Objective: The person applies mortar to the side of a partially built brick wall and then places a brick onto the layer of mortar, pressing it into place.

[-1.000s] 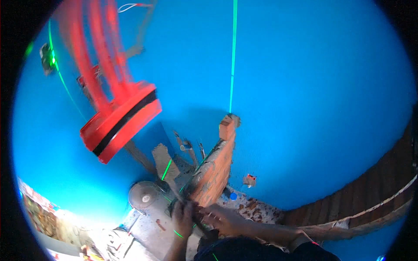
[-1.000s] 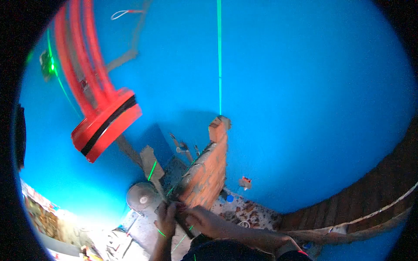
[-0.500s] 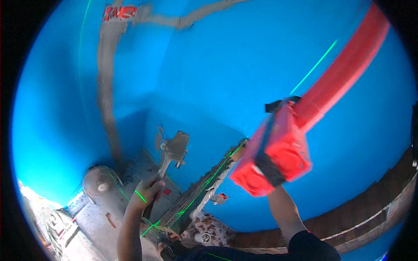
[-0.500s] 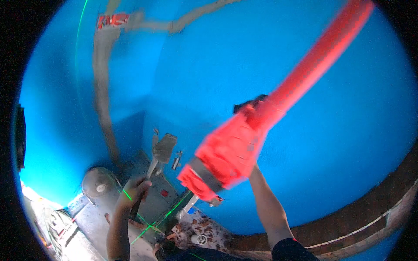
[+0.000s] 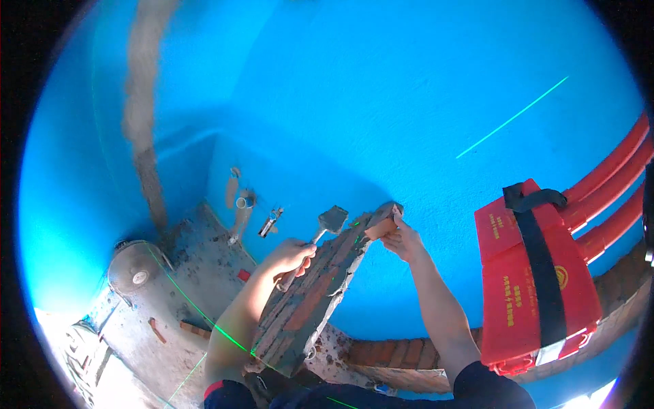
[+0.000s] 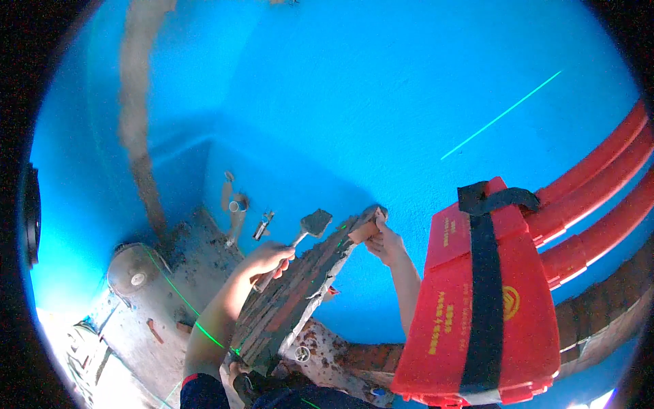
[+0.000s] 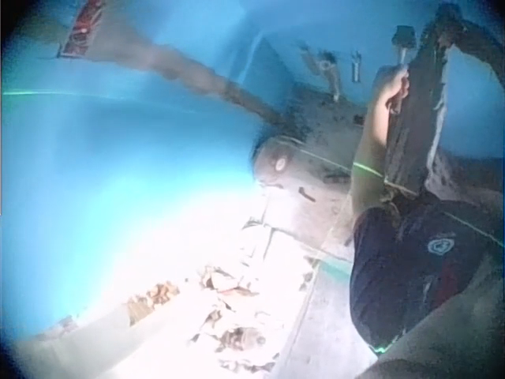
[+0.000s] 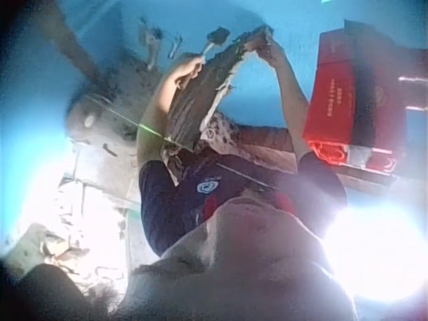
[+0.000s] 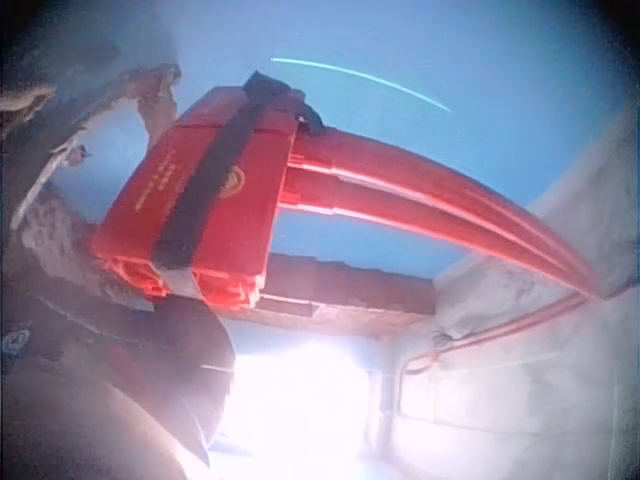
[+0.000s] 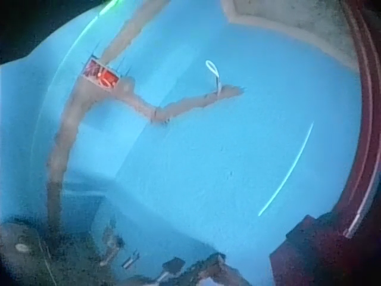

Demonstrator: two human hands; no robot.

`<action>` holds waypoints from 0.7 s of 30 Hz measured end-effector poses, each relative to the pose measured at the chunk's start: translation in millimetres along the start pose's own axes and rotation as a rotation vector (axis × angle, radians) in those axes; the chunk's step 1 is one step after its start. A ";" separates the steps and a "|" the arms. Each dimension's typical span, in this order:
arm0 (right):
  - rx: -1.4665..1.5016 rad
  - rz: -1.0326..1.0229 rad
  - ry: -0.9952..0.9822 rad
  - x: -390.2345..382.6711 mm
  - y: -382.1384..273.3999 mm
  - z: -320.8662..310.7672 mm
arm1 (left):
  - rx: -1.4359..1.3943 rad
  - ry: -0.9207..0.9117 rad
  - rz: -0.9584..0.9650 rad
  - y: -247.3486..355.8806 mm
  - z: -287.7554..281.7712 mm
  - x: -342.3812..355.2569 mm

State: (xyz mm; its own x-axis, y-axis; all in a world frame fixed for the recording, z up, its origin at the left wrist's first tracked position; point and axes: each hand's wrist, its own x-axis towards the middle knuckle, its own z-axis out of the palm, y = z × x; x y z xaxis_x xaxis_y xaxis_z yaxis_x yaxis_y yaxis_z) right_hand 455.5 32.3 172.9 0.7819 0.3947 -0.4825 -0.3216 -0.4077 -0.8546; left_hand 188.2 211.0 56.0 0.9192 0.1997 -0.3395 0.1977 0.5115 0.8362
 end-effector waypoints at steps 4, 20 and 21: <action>0.009 -0.040 -0.030 -4.9 -4.0 -0.5 | -0.078 -0.084 0.020 -0.1 13.4 27.0; -0.005 -0.094 0.084 -6.5 0.0 4.6 | -0.233 -0.157 0.018 10.9 54.4 57.8; 0.020 -0.078 0.062 -6.3 -0.5 3.8 | -0.234 -0.158 0.018 10.6 55.3 59.2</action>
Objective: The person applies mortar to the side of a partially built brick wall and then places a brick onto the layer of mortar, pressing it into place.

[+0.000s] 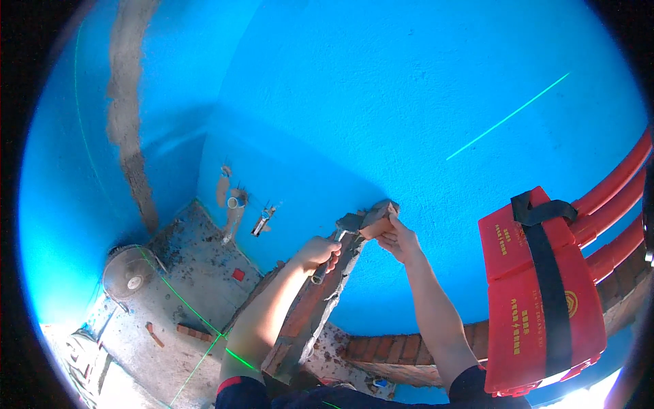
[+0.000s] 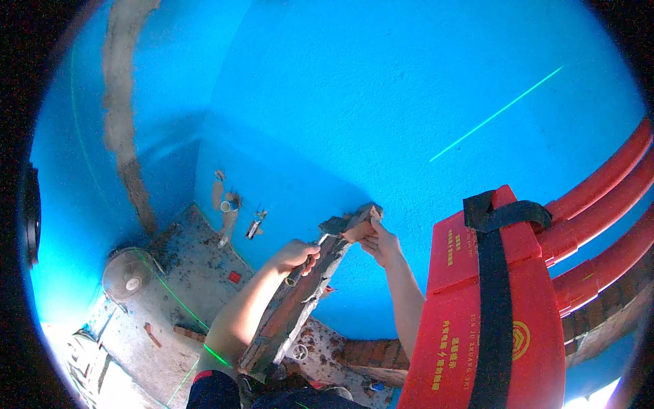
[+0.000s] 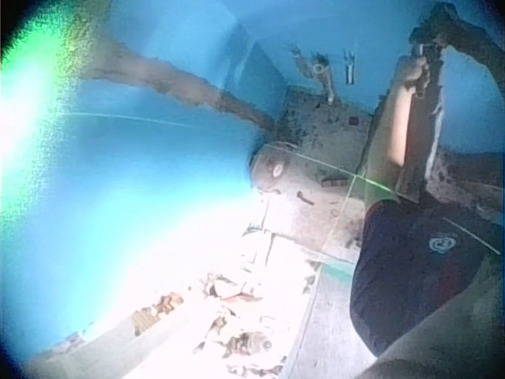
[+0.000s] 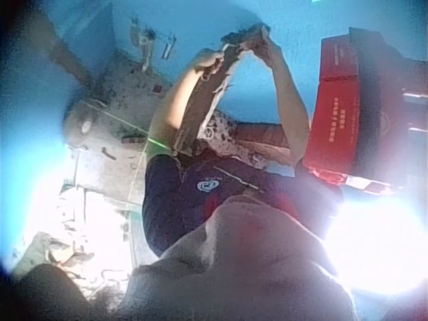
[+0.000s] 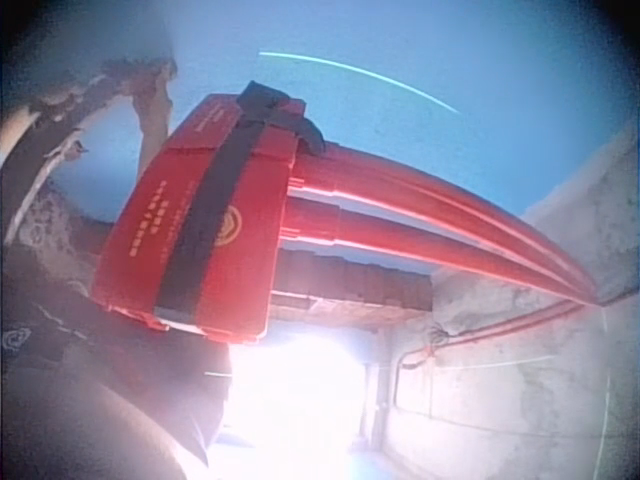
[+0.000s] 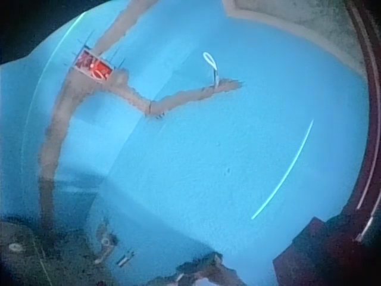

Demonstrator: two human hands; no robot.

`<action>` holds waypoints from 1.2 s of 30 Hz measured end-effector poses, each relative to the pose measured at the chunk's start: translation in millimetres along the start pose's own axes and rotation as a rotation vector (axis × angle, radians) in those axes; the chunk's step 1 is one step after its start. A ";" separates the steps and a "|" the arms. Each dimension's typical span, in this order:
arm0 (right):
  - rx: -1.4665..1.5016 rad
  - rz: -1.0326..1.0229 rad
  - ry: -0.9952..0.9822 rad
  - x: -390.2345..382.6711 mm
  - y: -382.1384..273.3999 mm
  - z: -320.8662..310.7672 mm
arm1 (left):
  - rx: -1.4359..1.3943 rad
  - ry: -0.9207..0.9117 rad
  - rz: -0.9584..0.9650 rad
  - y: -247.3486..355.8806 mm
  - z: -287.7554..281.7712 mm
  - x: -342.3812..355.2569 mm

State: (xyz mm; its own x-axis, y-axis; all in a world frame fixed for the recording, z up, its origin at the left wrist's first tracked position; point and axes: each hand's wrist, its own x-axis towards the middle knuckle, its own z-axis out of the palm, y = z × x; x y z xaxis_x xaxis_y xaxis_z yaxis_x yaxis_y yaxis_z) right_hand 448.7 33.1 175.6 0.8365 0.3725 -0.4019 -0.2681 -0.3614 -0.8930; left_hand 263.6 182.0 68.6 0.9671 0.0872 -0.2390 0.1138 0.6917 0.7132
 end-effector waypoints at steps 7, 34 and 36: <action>0.021 -0.030 -0.024 4.1 2.9 -1.0 | -0.066 -0.065 -0.022 0.6 -12.7 14.2; 0.016 0.009 -0.032 6.5 3.1 -4.4 | -0.118 -0.073 -0.002 17.8 12.0 34.8; 0.020 0.016 -0.039 4.2 1.5 -3.3 | -0.104 -0.076 0.043 21.2 16.4 30.7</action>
State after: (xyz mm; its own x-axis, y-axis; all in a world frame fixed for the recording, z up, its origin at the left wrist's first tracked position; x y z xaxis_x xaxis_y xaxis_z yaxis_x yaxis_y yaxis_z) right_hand 453.4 31.3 173.2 0.8130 0.3997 -0.4234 -0.2910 -0.3509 -0.8900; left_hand 299.5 187.6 87.2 0.9855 0.0665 -0.1563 0.0516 0.7595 0.6484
